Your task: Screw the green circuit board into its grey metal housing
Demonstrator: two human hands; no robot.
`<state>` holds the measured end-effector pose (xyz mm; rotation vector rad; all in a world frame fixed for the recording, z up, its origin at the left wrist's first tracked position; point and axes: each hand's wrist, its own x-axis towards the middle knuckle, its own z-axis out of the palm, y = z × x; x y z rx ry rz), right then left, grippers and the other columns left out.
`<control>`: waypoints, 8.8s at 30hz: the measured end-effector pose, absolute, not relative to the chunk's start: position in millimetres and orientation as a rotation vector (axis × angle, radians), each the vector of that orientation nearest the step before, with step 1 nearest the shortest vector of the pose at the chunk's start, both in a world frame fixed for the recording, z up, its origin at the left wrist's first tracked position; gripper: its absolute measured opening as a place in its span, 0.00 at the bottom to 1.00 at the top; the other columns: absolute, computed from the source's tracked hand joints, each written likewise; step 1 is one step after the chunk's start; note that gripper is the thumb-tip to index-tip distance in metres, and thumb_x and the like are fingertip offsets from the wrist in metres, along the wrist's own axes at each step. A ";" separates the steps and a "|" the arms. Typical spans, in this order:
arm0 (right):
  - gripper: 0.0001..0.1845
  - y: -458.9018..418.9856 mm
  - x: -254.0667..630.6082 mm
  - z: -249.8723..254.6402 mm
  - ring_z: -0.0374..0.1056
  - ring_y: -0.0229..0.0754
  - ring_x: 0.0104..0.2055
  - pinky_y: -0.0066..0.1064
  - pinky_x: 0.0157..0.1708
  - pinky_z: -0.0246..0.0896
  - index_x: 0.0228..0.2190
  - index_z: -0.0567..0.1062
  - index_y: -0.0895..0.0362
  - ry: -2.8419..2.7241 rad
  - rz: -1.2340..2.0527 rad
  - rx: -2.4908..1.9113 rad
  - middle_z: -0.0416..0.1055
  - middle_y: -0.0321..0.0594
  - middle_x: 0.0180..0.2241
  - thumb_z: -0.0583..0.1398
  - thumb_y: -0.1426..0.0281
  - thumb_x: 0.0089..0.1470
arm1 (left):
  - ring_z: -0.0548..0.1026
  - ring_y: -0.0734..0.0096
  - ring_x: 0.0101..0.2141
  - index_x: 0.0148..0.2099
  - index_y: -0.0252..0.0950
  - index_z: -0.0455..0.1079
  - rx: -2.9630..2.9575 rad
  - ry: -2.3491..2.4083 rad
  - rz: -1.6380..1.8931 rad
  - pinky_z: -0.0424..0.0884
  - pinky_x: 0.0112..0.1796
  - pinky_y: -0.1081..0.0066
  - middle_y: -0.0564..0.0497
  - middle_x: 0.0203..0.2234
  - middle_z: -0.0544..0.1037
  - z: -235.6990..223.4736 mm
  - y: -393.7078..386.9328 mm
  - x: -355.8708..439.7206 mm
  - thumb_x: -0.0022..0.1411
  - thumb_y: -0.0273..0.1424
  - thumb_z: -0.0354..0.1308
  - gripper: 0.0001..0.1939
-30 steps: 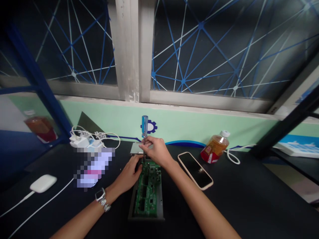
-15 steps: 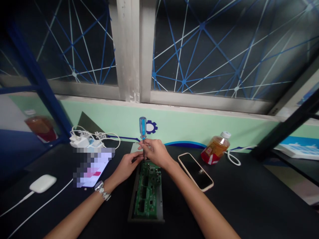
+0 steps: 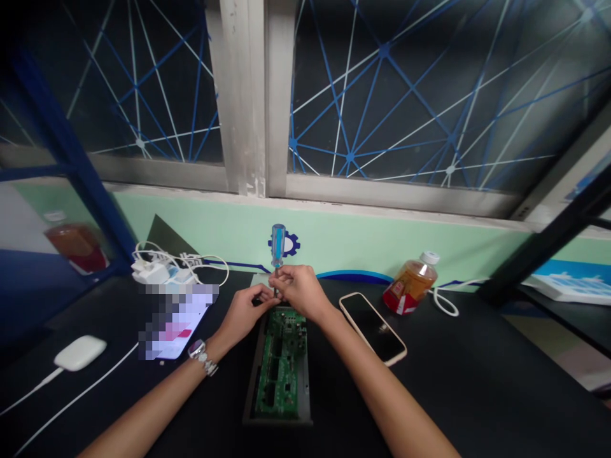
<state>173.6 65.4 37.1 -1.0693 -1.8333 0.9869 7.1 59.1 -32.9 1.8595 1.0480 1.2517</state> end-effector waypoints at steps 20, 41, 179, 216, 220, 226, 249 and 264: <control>0.12 62.8 171.1 36.6 0.70 0.38 0.22 0.26 0.21 0.63 0.36 0.73 0.57 -1.833 0.901 -1.096 0.74 0.38 0.28 0.63 0.62 0.52 | 0.79 0.63 0.38 0.41 0.34 0.77 1.796 0.871 1.128 0.73 0.42 0.66 0.46 0.36 0.82 -28.1 60.0 -0.6 0.65 0.33 0.55 0.11; 0.17 57.6 173.6 40.6 0.70 0.41 0.22 0.30 0.28 0.64 0.44 0.74 0.59 -1.961 1.129 -0.974 0.70 0.33 0.16 0.55 0.61 0.61 | 0.78 0.66 0.35 0.40 0.32 0.75 1.688 0.688 1.090 0.72 0.43 0.69 0.48 0.31 0.81 -25.4 61.1 3.5 0.65 0.33 0.56 0.10; 0.19 -12.1 214.6 -22.5 0.76 0.44 0.32 0.38 0.35 0.72 0.37 0.60 0.52 -0.893 1.210 -0.833 0.78 0.40 0.33 0.66 0.66 0.52 | 0.74 0.65 0.37 0.40 0.38 0.74 2.337 1.406 0.540 0.69 0.39 0.68 0.48 0.37 0.74 -48.1 48.0 -93.0 0.57 0.27 0.56 0.08; 0.23 4.1 255.7 3.7 0.77 0.43 0.28 0.34 0.31 0.74 0.37 0.60 0.52 -0.905 0.956 -0.854 0.79 0.37 0.30 0.69 0.65 0.48 | 0.72 0.65 0.24 0.40 0.39 0.65 2.661 0.991 0.368 0.58 0.25 0.70 0.54 0.22 0.72 -4.1 -7.0 64.5 0.55 0.34 0.62 0.12; 0.22 5.6 254.5 -1.5 0.77 0.42 0.27 0.34 0.30 0.74 0.38 0.60 0.53 -0.986 0.935 -0.884 0.78 0.37 0.29 0.67 0.62 0.50 | 0.69 0.71 0.22 0.31 0.38 0.62 2.513 1.118 0.529 0.56 0.24 0.72 0.55 0.19 0.69 -14.5 2.3 68.8 0.61 0.30 0.56 0.07; 0.18 3.7 241.1 -7.3 0.74 0.40 0.24 0.33 0.27 0.72 0.37 0.62 0.53 -1.162 0.905 -0.948 0.77 0.37 0.29 0.63 0.59 0.54 | 0.71 0.62 0.42 0.43 0.38 0.67 2.481 1.170 0.933 0.67 0.44 0.64 0.47 0.39 0.73 -13.6 24.0 31.4 0.67 0.30 0.50 0.05; 0.16 61.7 184.3 2.9 0.68 0.39 0.18 0.28 0.20 0.63 0.29 0.69 0.54 -1.809 0.707 -1.027 0.74 0.34 0.21 0.54 0.57 0.61 | 0.74 0.65 0.39 0.49 0.42 0.76 2.364 1.160 0.915 0.69 0.44 0.67 0.48 0.36 0.76 -32.8 49.5 0.1 0.67 0.24 0.48 0.17; 0.16 61.0 186.7 6.0 0.69 0.38 0.19 0.28 0.22 0.64 0.29 0.69 0.54 -1.855 0.721 -1.023 0.72 0.34 0.21 0.52 0.57 0.63 | 0.74 0.65 0.39 0.50 0.42 0.75 2.360 1.152 0.928 0.68 0.44 0.68 0.48 0.36 0.75 -36.8 51.4 -0.5 0.67 0.23 0.48 0.17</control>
